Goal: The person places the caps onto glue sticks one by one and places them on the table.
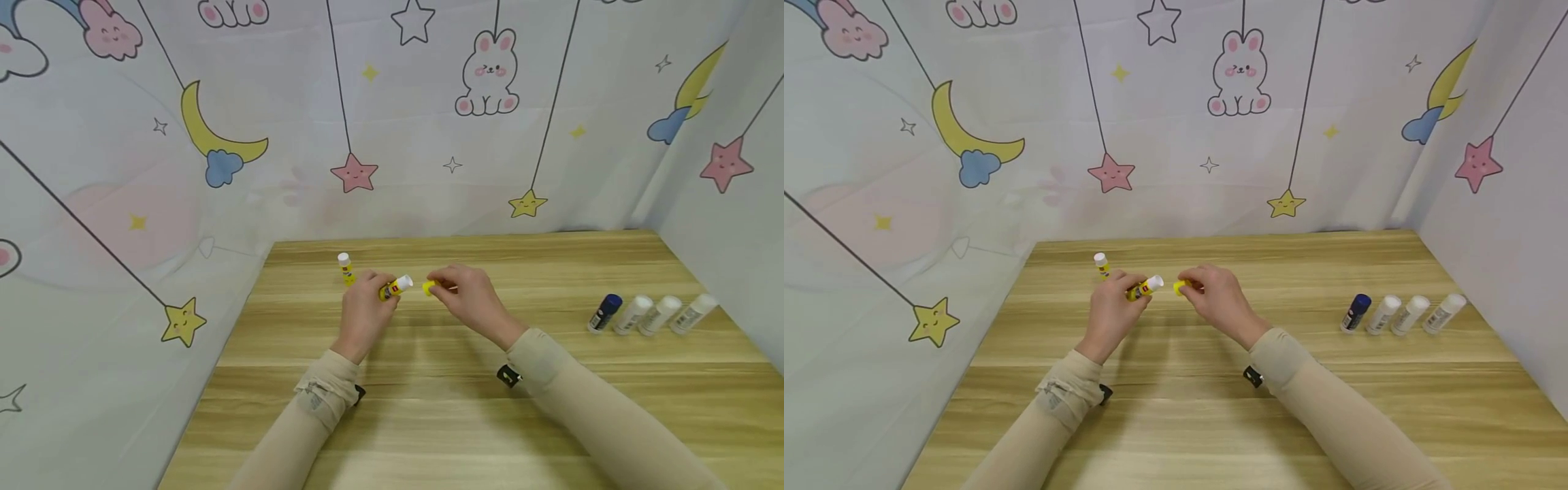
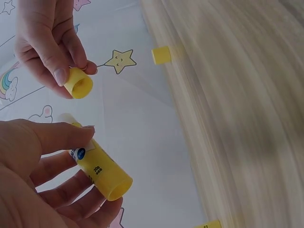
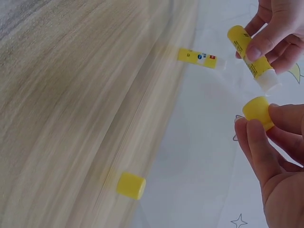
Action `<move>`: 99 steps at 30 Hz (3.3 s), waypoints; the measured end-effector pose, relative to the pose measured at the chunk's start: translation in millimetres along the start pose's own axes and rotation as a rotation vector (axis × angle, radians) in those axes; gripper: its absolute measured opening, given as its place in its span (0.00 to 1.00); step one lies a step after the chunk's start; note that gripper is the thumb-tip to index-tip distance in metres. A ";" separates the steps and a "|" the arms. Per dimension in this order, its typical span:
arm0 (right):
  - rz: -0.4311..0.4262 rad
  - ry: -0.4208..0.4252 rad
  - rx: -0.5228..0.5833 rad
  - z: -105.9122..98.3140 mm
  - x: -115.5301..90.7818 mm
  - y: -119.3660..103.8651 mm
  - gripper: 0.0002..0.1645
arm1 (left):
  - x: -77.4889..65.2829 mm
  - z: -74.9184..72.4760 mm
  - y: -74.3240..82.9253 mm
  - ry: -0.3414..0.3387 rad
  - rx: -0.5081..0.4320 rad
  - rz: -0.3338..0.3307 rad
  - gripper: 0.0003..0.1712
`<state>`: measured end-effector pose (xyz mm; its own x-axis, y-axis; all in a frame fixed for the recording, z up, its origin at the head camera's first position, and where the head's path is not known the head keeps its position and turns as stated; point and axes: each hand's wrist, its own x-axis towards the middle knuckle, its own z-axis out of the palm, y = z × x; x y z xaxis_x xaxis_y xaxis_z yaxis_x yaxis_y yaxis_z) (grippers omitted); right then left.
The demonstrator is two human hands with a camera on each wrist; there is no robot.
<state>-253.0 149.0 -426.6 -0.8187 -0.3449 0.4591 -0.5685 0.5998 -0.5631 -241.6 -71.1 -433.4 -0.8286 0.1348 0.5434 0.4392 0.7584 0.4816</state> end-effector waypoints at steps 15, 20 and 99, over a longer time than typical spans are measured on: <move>0.037 0.002 0.052 -2.1 -4.0 -4.0 0.12 | -3.7 6.9 8.3 -0.035 -0.002 0.028 0.16; 0.051 -0.009 0.057 -1.4 -4.3 -4.8 0.13 | -5.8 7.8 11.6 -0.048 -0.001 0.031 0.16; 0.108 -0.020 0.145 0.6 -5.5 -16.7 0.13 | -12.9 9.5 25.3 -0.060 0.030 0.116 0.15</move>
<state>-239.0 140.4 -420.1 -0.8765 -0.2988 0.3776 -0.4813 0.5243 -0.7024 -223.1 -47.6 -434.8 -0.7925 0.2601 0.5517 0.5237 0.7539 0.3967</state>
